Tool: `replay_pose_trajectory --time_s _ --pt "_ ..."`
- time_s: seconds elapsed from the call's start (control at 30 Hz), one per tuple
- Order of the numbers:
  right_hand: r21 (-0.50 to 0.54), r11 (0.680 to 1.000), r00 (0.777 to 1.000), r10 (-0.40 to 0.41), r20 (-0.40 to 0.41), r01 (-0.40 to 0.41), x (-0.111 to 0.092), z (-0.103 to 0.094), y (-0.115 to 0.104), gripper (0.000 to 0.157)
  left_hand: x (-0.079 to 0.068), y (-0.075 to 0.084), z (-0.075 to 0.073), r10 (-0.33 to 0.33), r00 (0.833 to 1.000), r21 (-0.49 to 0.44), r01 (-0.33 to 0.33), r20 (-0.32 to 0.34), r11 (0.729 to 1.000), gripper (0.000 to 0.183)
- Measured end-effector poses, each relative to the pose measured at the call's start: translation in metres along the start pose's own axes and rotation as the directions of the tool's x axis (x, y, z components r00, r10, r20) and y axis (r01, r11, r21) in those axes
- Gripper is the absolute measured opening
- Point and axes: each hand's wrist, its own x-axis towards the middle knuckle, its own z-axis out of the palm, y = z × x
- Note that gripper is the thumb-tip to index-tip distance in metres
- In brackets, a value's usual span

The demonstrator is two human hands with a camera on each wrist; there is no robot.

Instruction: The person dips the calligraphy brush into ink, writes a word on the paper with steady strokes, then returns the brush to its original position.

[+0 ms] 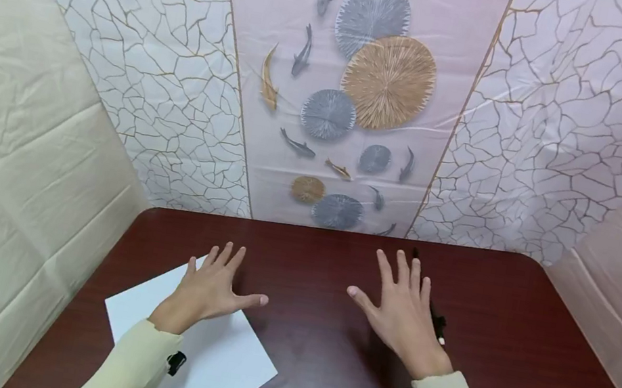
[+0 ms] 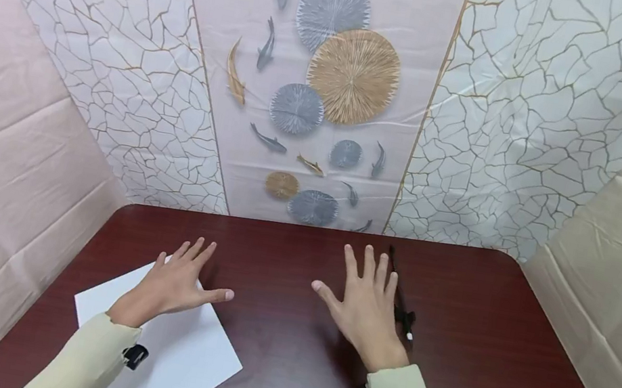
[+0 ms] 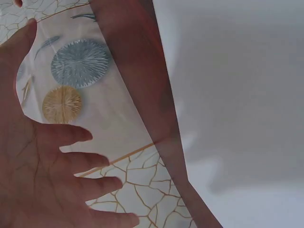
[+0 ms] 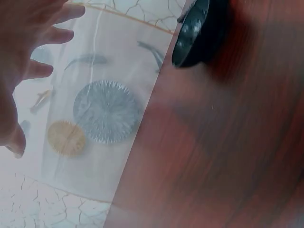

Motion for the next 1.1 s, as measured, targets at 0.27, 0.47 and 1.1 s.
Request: replay_pose_trajectory --time_s 0.27,0.47,1.1 --pt "0.025 0.999 0.999 -0.038 -0.017 0.038 -0.012 0.011 -0.019 0.097 -0.008 -0.016 0.001 0.035 0.998 0.025 -0.037 0.045 0.999 0.11" --pt "0.02 0.999 0.999 -0.05 -0.001 0.05 -0.023 0.021 -0.03 0.097 -0.015 -0.026 0.002 0.041 0.994 0.05 -0.046 0.1 0.998 0.115" --pt "-0.008 0.994 0.974 -0.105 0.203 0.108 -0.045 0.043 -0.07 0.095 -0.026 -0.057 -0.002 0.029 0.955 0.068 -0.051 0.297 0.996 0.144"
